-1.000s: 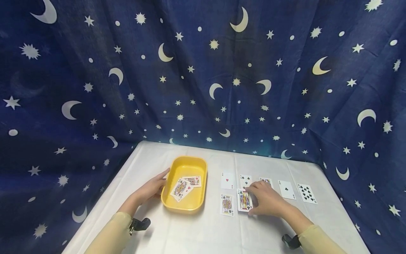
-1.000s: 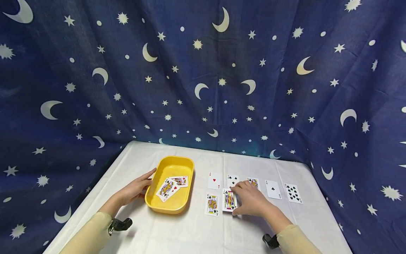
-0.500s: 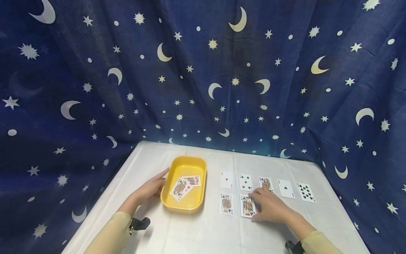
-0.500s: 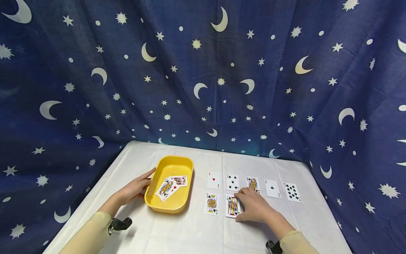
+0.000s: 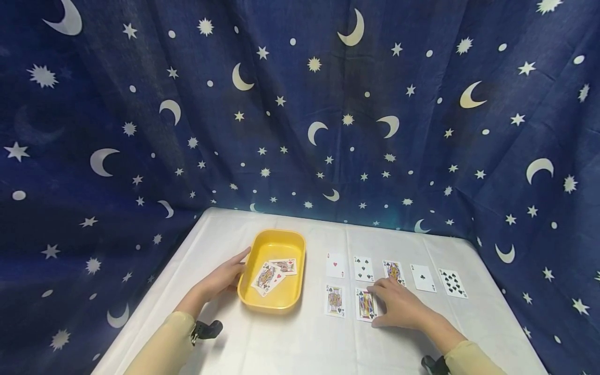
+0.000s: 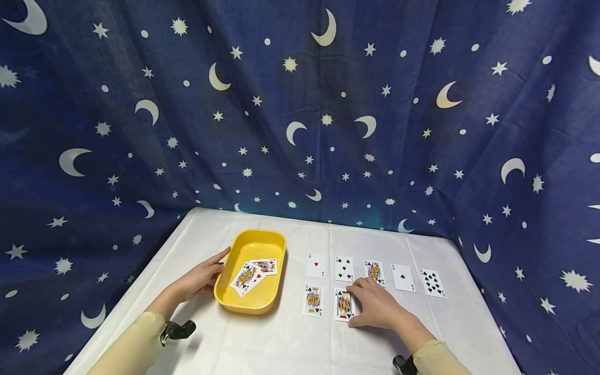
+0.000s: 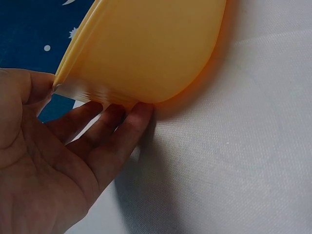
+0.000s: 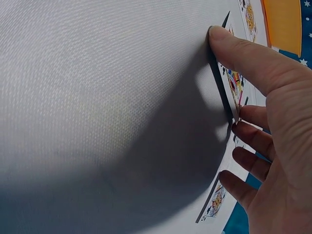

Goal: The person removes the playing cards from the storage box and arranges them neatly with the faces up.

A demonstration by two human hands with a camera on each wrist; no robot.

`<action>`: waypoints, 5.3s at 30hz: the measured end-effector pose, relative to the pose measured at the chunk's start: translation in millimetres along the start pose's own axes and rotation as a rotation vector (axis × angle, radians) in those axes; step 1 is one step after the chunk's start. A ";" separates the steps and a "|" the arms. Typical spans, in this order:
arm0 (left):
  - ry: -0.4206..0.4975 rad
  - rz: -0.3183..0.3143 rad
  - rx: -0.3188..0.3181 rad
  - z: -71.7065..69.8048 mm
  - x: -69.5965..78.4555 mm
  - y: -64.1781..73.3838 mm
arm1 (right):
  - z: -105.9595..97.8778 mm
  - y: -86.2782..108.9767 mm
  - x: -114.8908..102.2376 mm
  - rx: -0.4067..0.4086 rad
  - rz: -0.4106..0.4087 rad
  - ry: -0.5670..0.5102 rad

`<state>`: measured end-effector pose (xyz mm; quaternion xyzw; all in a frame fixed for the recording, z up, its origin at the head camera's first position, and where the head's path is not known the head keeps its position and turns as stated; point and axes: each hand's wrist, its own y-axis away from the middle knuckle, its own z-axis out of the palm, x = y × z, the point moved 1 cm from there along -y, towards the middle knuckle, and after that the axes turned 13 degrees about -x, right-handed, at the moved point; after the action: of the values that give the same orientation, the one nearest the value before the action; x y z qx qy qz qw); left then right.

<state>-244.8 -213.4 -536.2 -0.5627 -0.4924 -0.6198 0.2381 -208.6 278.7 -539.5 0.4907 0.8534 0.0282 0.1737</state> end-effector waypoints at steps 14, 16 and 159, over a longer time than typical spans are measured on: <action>-0.011 -0.027 0.012 0.6 1.5 0.5 | 0.2 0.8 -0.3 -0.010 0.019 -0.027; -0.010 -0.031 0.012 0.2 1.0 0.0 | -0.4 1.0 -0.5 -0.009 0.017 -0.025; 0.001 0.001 -0.010 0.0 3.0 4.5 | -16.3 -199.1 -202.4 -0.201 -0.107 0.110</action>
<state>-241.7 -214.4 -531.8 -0.5638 -0.4889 -0.6223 0.2361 -286.0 6.3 -513.3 0.4222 0.8795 0.1312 0.1761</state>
